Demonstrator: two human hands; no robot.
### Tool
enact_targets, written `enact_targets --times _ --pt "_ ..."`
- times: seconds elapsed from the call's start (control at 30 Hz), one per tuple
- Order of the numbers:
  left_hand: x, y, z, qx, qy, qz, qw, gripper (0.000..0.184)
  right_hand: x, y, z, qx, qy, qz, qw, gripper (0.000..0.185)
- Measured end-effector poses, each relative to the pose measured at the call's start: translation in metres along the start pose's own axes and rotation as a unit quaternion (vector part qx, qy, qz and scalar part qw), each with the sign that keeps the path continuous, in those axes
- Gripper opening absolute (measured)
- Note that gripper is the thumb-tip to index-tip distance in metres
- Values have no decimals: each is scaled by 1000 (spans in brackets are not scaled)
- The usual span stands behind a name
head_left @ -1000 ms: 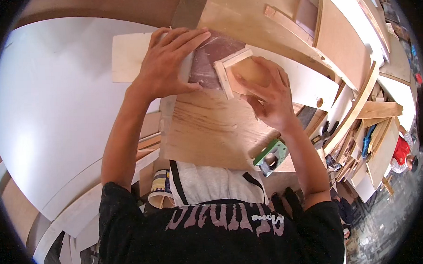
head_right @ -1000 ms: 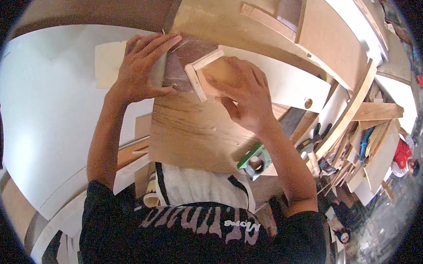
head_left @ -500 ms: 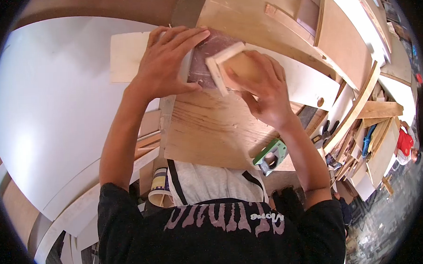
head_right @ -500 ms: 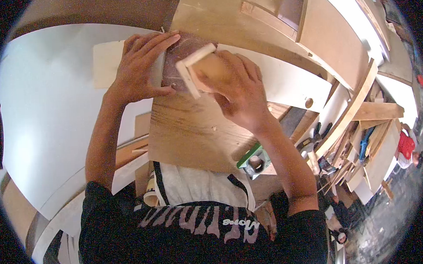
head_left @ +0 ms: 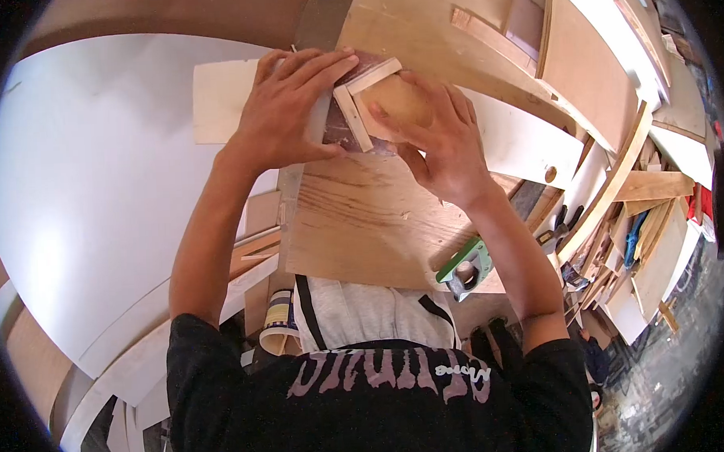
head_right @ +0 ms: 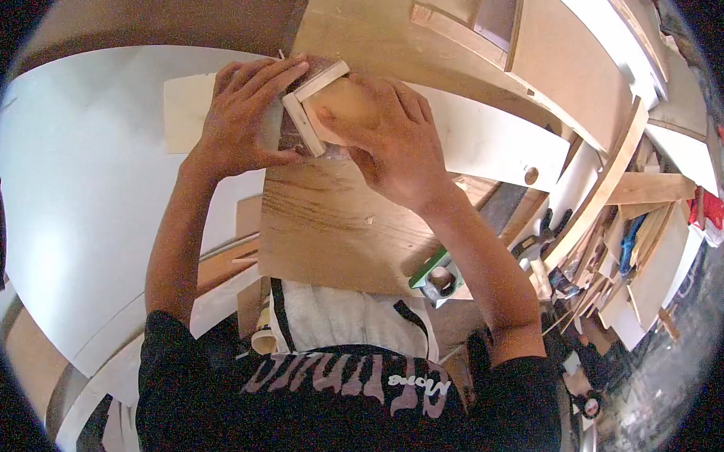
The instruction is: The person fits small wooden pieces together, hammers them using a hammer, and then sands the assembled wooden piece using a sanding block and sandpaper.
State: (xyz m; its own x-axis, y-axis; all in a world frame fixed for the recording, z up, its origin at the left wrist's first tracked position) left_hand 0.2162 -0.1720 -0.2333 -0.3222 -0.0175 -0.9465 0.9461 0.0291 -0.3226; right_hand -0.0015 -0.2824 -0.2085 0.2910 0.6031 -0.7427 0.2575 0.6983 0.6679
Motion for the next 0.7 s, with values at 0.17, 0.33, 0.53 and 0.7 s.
enact_targets --times 0.17,0.33,0.53,0.7 --pt "4 3 -1 1 0 -12 1000 118 -11 -12 -34 30 18 -1 999 70" --pt "2 1 0 0 -4 5 1000 116 -2 -2 1 0 -1 13 1000 69" --pt "2 1 1 -2 11 1 1000 117 -10 -9 -26 21 9 -1 1000 70" --pt "1 0 -1 1 0 -1 1000 117 0 -3 -3 -3 -21 5 1000 70"
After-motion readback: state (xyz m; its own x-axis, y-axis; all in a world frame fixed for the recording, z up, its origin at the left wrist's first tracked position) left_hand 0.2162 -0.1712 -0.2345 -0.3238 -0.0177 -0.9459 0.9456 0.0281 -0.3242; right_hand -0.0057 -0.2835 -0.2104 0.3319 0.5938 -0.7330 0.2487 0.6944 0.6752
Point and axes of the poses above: each hand's wrist, its own z-axis towards the middle knuckle, its own x-axis out of the palm, y = z × x, the point moved 3 cm from there along z, towards the middle knuckle, and after that the axes turned 13 degrees about z, right-handed, at the moved point
